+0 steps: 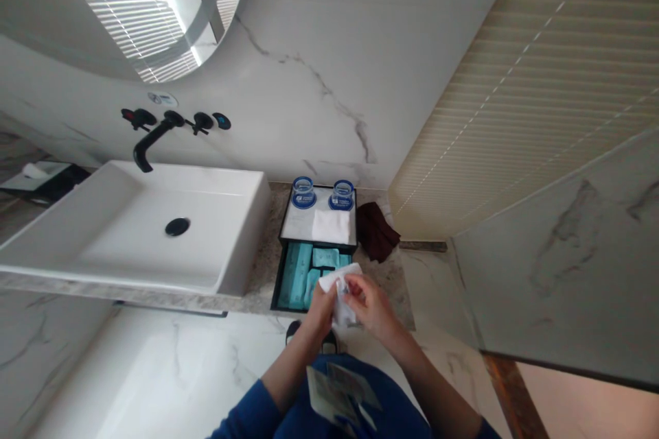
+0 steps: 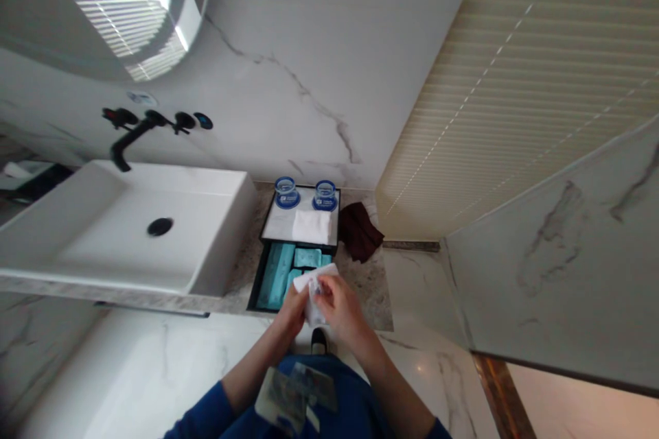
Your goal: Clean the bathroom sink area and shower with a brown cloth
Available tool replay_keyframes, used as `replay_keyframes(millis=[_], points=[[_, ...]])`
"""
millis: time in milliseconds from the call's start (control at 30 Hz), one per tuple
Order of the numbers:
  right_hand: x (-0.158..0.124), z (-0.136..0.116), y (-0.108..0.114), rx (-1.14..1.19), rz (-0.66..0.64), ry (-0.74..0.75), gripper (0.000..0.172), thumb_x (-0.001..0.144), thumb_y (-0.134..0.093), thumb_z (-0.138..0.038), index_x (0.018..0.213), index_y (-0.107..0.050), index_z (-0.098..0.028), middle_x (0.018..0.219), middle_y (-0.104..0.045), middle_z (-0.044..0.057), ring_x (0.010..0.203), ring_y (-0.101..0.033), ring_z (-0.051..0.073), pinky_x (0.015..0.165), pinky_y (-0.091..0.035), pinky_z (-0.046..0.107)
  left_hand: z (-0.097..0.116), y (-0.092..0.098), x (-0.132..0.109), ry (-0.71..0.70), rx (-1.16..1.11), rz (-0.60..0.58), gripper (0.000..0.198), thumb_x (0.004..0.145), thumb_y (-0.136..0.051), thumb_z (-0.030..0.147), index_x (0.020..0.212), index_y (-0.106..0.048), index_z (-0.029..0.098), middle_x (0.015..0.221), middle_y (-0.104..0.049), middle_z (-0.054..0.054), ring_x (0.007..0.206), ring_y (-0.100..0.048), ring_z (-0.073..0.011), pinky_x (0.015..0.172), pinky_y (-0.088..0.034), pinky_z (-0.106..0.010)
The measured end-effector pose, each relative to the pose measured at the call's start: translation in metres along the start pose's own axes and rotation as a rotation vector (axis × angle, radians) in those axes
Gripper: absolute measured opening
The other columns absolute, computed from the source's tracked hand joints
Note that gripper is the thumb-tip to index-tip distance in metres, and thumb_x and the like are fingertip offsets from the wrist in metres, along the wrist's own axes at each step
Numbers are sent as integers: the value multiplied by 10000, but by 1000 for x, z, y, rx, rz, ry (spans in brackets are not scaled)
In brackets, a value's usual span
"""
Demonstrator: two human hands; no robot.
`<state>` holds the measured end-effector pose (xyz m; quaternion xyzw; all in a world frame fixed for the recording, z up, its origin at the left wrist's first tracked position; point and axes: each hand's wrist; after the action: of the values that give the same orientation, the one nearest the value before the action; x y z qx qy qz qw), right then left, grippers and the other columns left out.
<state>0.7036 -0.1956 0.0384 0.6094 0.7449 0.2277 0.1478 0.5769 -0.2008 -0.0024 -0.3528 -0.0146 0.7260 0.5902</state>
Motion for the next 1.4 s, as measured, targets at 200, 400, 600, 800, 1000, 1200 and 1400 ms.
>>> replay_keyframes(millis=[200, 400, 600, 800, 1000, 1200, 1400], points=[[-6, -2, -2, -213, -52, 186, 541, 689, -580, -152, 1227, -572, -214, 1224, -579, 108, 1120, -488, 288, 983, -383, 486, 16, -6, -26, 156, -263, -178, 660, 577, -673, 674, 1000, -583, 177, 1038, -624, -104, 899, -600, -239, 705, -484, -322], [18, -14, 48, 294, -386, -140, 486, 704, -590, -239, 1190, -605, -233, 1067, -668, 41, 907, -615, 230, 816, -480, 377, 39, 16, -35, -199, 217, -21, 750, 447, -839, 494, 1079, -567, 195, 1236, -544, -112, 1214, -444, -298, 882, -422, -317], [37, -20, 53, 708, -298, -261, 663, 636, -728, -463, 1237, -545, -251, 1137, -633, 66, 943, -600, 201, 725, -474, 290, 54, 5, -31, 10, 133, -186, 695, 562, -720, 636, 1007, -628, 111, 785, -673, -93, 665, -590, -194, 578, -416, -272], [27, -1, 25, 809, -225, -313, 673, 631, -712, -569, 1205, -547, -260, 1128, -645, 57, 981, -600, 229, 773, -481, 318, 49, 7, -21, -76, 96, -13, 699, 554, -710, 646, 1013, -618, 127, 785, -669, -77, 738, -603, -213, 609, -442, -273], [29, 13, -21, 521, -57, -274, 459, 683, -657, -447, 1059, -620, -186, 966, -691, 69, 842, -627, 221, 745, -494, 333, 29, 35, -12, -184, 139, 142, 582, 624, -680, 583, 1001, -590, 149, 867, -644, -51, 755, -558, -169, 650, -433, -245], [61, 14, -47, 385, -48, -142, 572, 740, -590, -459, 1243, -497, -204, 1034, -653, 84, 850, -627, 195, 741, -517, 342, 69, 75, 19, -321, 179, 241, 467, 670, -664, 471, 1017, -587, 167, 844, -605, -18, 766, -512, -154, 677, -406, -237], [127, 30, -20, -112, 295, -82, 629, 736, -540, -477, 1234, -488, -96, 1188, -529, 196, 1014, -548, 269, 829, -495, 428, 145, 87, 87, -435, 99, 225, 372, 687, -654, 369, 996, -593, 171, 857, -607, -18, 773, -519, -150, 679, -406, -231]])
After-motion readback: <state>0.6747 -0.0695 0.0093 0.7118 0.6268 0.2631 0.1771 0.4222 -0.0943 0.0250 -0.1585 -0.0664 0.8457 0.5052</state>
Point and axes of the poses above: each hand's wrist, its own x-axis towards the middle knuckle, its own y-axis out of the back of the hand, z = x × y
